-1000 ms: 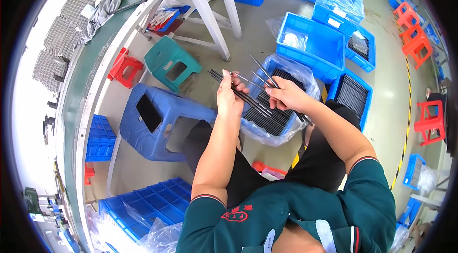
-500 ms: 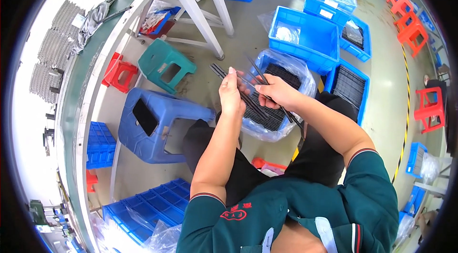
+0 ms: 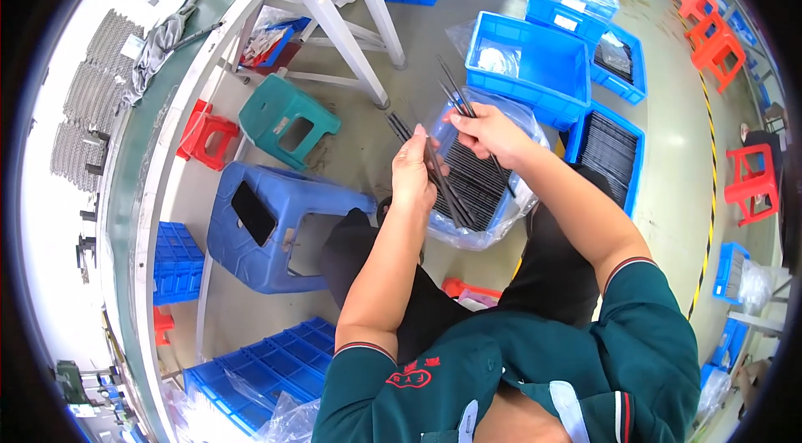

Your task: Sorting and organizing black component rods into a tray within a blue storage bin.

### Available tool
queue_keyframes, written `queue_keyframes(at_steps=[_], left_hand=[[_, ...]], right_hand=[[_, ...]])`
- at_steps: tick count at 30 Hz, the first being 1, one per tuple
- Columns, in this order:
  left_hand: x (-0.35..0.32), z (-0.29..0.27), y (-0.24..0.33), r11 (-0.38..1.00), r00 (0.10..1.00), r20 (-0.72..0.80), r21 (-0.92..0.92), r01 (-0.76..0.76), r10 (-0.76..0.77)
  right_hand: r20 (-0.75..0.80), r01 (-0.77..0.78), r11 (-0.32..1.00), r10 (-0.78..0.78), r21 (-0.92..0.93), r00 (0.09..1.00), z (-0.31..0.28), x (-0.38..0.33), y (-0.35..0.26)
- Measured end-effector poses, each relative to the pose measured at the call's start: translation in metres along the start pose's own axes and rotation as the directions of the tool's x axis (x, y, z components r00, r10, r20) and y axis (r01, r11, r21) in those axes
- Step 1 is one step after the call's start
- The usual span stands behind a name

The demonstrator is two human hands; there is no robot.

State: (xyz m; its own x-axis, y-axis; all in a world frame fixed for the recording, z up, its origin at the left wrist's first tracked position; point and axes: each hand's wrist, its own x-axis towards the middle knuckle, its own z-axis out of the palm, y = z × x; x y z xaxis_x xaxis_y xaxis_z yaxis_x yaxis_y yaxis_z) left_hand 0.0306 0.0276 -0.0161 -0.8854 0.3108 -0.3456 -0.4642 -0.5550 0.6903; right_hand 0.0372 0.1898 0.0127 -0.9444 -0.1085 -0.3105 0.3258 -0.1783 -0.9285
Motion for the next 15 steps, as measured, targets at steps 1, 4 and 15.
queue_keyframes(at_steps=[1,4,15], left_hand=[[-0.001,0.0,-0.001,1.0,1.0,0.016,0.016,0.019,-0.02],[-0.007,0.003,-0.01,0.98,0.987,0.023,0.123,0.157,-0.161],[-0.026,-0.003,-0.003,0.905,0.837,0.351,0.23,0.358,-0.42]], right_hand=[[0.028,-0.041,0.998,0.04,0.042,0.999,-0.001,0.003,-0.002],[0.057,-0.087,0.99,0.082,0.106,0.995,0.007,0.01,0.004],[-0.44,0.249,0.944,-0.133,0.217,0.888,-0.088,0.042,-0.038]])
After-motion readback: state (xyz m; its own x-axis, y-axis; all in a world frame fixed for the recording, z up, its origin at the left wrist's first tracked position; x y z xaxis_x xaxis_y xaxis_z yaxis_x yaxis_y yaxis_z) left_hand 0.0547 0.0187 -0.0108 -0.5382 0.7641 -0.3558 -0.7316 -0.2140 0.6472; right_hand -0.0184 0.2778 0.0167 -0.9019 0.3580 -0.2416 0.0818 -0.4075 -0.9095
